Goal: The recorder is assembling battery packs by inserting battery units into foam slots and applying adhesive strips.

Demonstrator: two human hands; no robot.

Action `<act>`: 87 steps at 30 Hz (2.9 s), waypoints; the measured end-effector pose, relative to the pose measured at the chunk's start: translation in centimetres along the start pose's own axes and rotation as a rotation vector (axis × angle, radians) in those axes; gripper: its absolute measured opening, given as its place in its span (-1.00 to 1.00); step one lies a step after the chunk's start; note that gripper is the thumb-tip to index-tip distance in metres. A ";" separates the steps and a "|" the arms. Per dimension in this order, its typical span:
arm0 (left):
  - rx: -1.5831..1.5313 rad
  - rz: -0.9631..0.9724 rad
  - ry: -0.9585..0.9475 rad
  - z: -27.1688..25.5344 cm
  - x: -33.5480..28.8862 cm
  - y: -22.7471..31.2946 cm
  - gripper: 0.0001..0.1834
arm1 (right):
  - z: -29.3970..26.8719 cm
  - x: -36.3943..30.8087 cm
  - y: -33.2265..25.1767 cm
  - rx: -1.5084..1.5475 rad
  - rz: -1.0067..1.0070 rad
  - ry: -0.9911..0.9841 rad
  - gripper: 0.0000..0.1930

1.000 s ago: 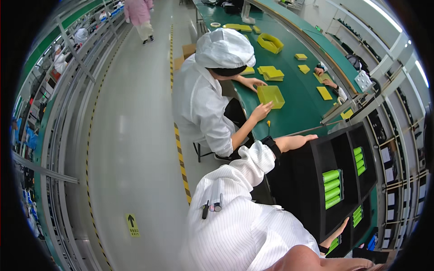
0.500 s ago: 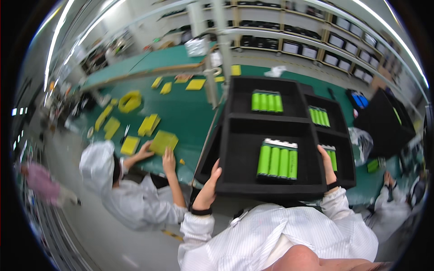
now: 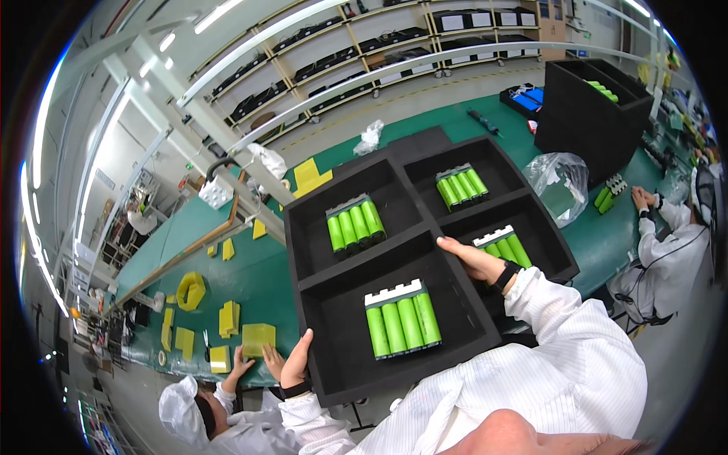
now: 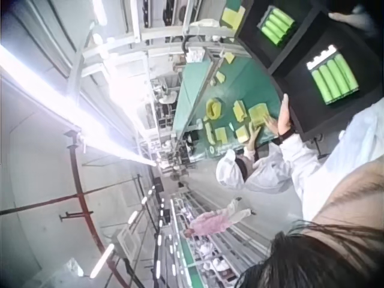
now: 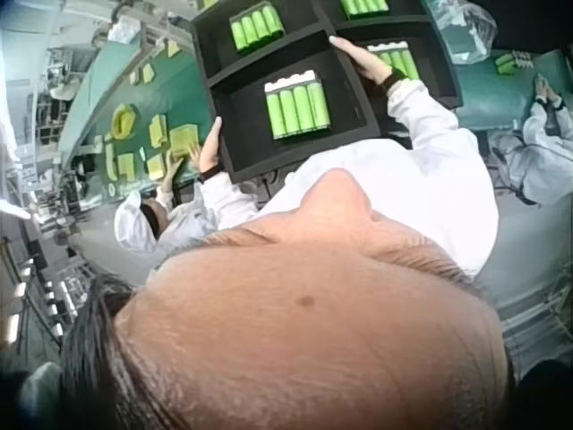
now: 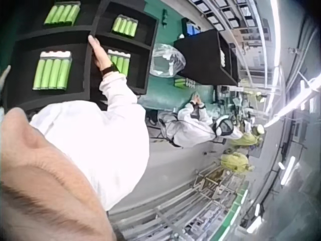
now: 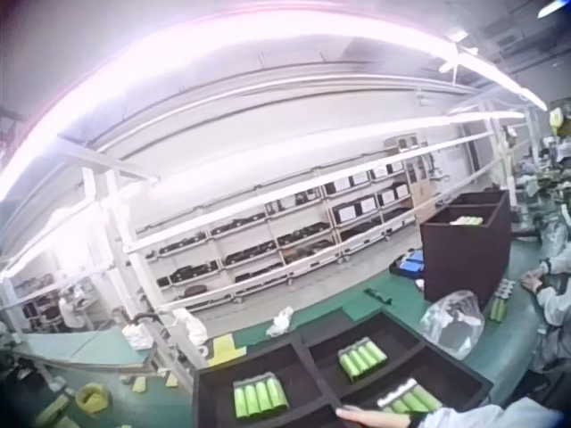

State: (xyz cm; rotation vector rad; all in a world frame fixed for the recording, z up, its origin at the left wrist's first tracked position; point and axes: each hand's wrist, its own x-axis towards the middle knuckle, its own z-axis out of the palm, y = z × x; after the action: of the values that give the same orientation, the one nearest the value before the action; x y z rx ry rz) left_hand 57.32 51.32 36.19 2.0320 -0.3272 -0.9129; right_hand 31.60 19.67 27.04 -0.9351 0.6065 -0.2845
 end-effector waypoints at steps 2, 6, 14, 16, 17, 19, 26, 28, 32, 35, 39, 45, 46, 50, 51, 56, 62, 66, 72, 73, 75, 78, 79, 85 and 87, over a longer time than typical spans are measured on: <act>-0.086 0.055 0.041 0.0 3.1 -1.8 -0.38 | -0.8 0.1 0.3 0.006 -0.052 0.012 -0.02; 0.548 0.745 0.493 -7.2 14.5 -20.5 -0.45 | 1.7 0.3 -0.2 0.074 -0.138 -0.035 -0.04; -0.202 0.439 0.325 2.2 5.3 -7.5 -0.31 | -1.4 -2.8 -2.2 0.107 -0.243 0.086 -0.25; -0.497 0.296 0.011 5.4 2.6 -4.5 -0.40 | -3.2 -4.0 -3.2 0.115 -0.273 0.080 -0.27; -0.661 0.229 -0.137 7.2 1.5 -3.1 -0.44 | -4.1 -4.8 -3.8 0.160 -0.310 0.058 -0.32; -0.829 0.212 -0.335 10.7 0.7 -0.5 -0.45 | -4.8 -7.9 -6.4 0.080 -0.405 0.116 -0.44; -0.902 0.462 -0.487 23.6 2.6 5.4 -0.19 | -16.3 -12.9 -11.9 0.345 -0.170 0.160 -0.66; -0.927 0.441 -0.527 26.8 3.2 5.8 -0.14 | -17.3 -14.7 -13.1 0.391 -0.139 0.108 -0.62; -0.846 0.357 -0.531 31.0 4.7 6.4 -0.17 | -19.9 -14.9 -13.2 0.363 -0.149 0.159 -0.62; -0.854 0.295 -0.526 33.2 6.2 6.2 -0.14 | -26.2 -13.3 -12.2 0.273 -0.132 0.246 -0.63; -0.795 0.274 -0.487 33.2 6.2 6.1 -0.13 | -24.4 -12.6 -12.5 0.276 -0.085 0.278 -0.68; -0.769 0.256 -0.436 32.8 6.1 6.7 -0.13 | -23.1 -12.8 -12.7 0.307 -0.040 0.312 -0.68; -0.774 0.258 -0.442 32.6 6.2 7.1 -0.12 | -22.3 -13.0 -12.7 0.320 -0.052 0.330 -0.68; -0.778 0.241 -0.462 31.8 6.5 8.0 -0.12 | -21.0 -12.9 -12.8 0.344 -0.051 0.336 -0.68; -0.772 0.244 -0.449 31.9 6.7 7.9 -0.12 | -20.9 -12.9 -12.7 0.345 -0.046 0.342 -0.68; -0.749 0.250 -0.431 31.8 7.4 7.5 -0.12 | -20.6 -12.6 -12.7 0.315 -0.033 0.372 -0.65; -0.661 0.262 -0.441 30.2 6.5 7.4 -0.13 | -19.7 -13.0 -12.4 0.297 -0.025 0.383 -0.66; -0.285 0.630 -0.314 28.0 3.1 7.4 -0.31 | -19.4 -12.9 -12.4 0.328 -0.062 0.384 -0.67; 0.272 0.723 0.251 19.3 -4.2 2.2 -0.68 | -19.1 -13.4 -12.3 0.307 -0.160 0.388 -0.65; 0.227 0.589 0.297 18.1 -5.0 -0.4 -0.72 | -19.3 -12.9 -12.4 0.296 -0.126 0.367 -0.65; 0.138 0.419 0.414 16.3 -6.1 -6.1 -0.80 | -26.8 -13.6 -12.3 0.234 -0.038 0.307 -0.58; 0.142 0.301 0.555 16.1 -6.8 -10.2 -0.86 | -26.9 -13.6 -10.2 -0.398 -0.394 0.452 -0.47; 0.158 0.297 0.561 16.3 -7.7 -10.5 -0.87 | -27.2 -14.4 -10.0 -0.624 -0.433 0.418 -0.40; 0.501 0.624 0.270 19.8 -9.5 -10.3 -0.76 | -23.3 -19.6 -8.7 -1.264 -0.517 0.468 -0.48; 0.537 0.647 0.198 21.4 -9.6 -9.7 -0.71 | -21.7 -20.6 -8.4 -1.434 -0.551 0.522 -0.59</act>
State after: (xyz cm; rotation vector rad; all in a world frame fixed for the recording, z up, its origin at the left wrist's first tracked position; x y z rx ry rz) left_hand 34.47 49.22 25.42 2.2379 -1.1341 -0.2246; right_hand 2.37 10.32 31.71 -2.4717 1.0392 -0.6125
